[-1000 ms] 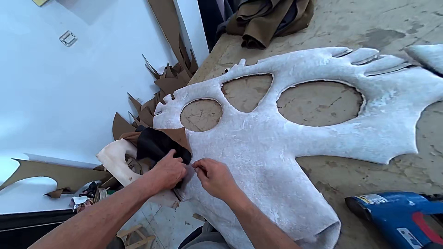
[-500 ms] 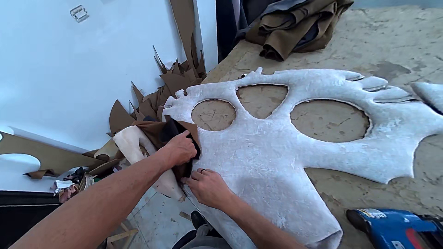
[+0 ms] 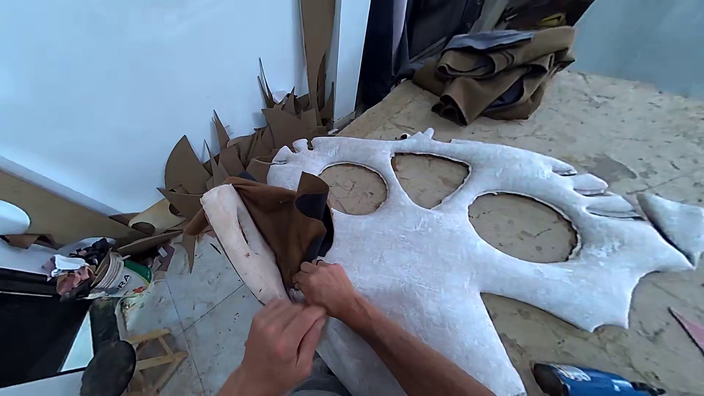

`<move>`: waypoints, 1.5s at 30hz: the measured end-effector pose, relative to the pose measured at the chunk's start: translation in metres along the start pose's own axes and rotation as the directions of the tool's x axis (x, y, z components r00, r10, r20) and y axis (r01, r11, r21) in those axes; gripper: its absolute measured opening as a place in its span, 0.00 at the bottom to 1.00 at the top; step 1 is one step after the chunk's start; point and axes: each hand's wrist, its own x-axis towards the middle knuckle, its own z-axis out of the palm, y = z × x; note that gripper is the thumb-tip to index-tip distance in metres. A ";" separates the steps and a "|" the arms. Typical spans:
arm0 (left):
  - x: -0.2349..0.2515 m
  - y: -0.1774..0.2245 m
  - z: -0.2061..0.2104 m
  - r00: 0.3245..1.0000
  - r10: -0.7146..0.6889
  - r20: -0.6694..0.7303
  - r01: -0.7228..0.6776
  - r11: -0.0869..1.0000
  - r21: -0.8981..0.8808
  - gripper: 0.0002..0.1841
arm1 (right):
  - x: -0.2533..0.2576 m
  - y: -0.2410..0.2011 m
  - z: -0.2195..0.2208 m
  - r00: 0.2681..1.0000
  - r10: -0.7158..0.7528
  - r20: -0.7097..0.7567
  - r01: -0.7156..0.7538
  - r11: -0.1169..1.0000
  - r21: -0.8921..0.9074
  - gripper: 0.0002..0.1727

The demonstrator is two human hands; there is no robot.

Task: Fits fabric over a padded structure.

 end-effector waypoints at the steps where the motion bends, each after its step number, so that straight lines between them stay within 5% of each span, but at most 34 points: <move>1: -0.031 -0.004 0.005 0.997 -0.075 0.038 0.075 0.997 -0.016 0.14 | 0.006 0.001 0.000 0.999 0.022 0.032 -0.022 1.000 -0.010 0.11; 4: -0.101 -0.004 0.015 0.928 -0.327 0.180 0.337 0.941 -0.025 0.14 | 0.019 0.000 -0.002 0.992 0.114 0.045 -0.114 0.993 -0.006 0.10; 9: -0.119 -0.001 0.018 0.633 -0.690 0.350 0.766 0.623 -0.158 0.14 | 0.010 0.016 0.011 0.986 -0.079 -0.147 0.081 0.997 0.008 0.10; 14: -0.090 -0.008 0.038 0.484 -0.806 0.340 0.836 0.311 -0.451 0.12 | 0.003 0.016 0.017 0.960 -0.169 -0.224 0.162 0.985 -0.052 0.11; 18: -0.065 -0.016 0.046 0.372 -0.861 0.346 0.784 0.091 -0.614 0.18 | 0.000 -0.007 0.009 0.989 0.017 -0.146 -0.020 1.000 -0.019 0.12; 23: -0.048 -0.025 0.049 0.336 -0.869 0.364 0.766 0.027 -0.642 0.21 | -0.007 -0.048 -0.001 0.958 0.277 0.069 -0.279 0.960 0.020 0.14; 26: -0.052 -0.027 0.050 0.341 -0.843 0.417 0.769 -0.004 -0.639 0.18 | -0.016 -0.052 -0.009 0.941 0.313 0.131 -0.322 0.945 0.054 0.15; 29: -0.056 -0.027 0.046 0.356 -0.768 0.533 0.784 -0.065 -0.618 0.17 | -0.032 -0.040 -0.004 0.931 0.147 -0.333 -0.156 0.988 -0.001 0.09; 31: -0.057 -0.025 0.046 0.356 -0.711 0.606 0.795 -0.109 -0.596 0.18 | -0.032 -0.035 -0.011 0.886 0.011 -0.464 -0.093 0.984 -0.154 0.12; 34: -0.052 -0.018 0.050 0.395 -0.647 0.652 0.791 -0.122 -0.599 0.18 | -0.028 -0.025 -0.017 0.948 -0.020 -0.318 -0.079 0.952 -0.295 0.27; 37: -0.043 -0.014 0.050 0.417 -0.662 0.623 0.744 -0.146 -0.652 0.19 | -0.033 -0.020 -0.010 0.974 -0.080 -0.211 0.005 0.943 -0.332 0.02; 41: -0.033 -0.011 0.048 0.327 -0.731 0.599 0.683 -0.255 -0.684 0.24 | -0.049 -0.034 0.011 0.950 -0.210 -0.231 0.122 0.931 -0.345 0.07; 45: -0.030 -0.012 0.046 0.264 -0.770 0.581 0.721 -0.242 -0.649 0.22 | -0.051 -0.038 0.027 0.925 -0.254 -0.282 0.178 0.946 -0.270 0.10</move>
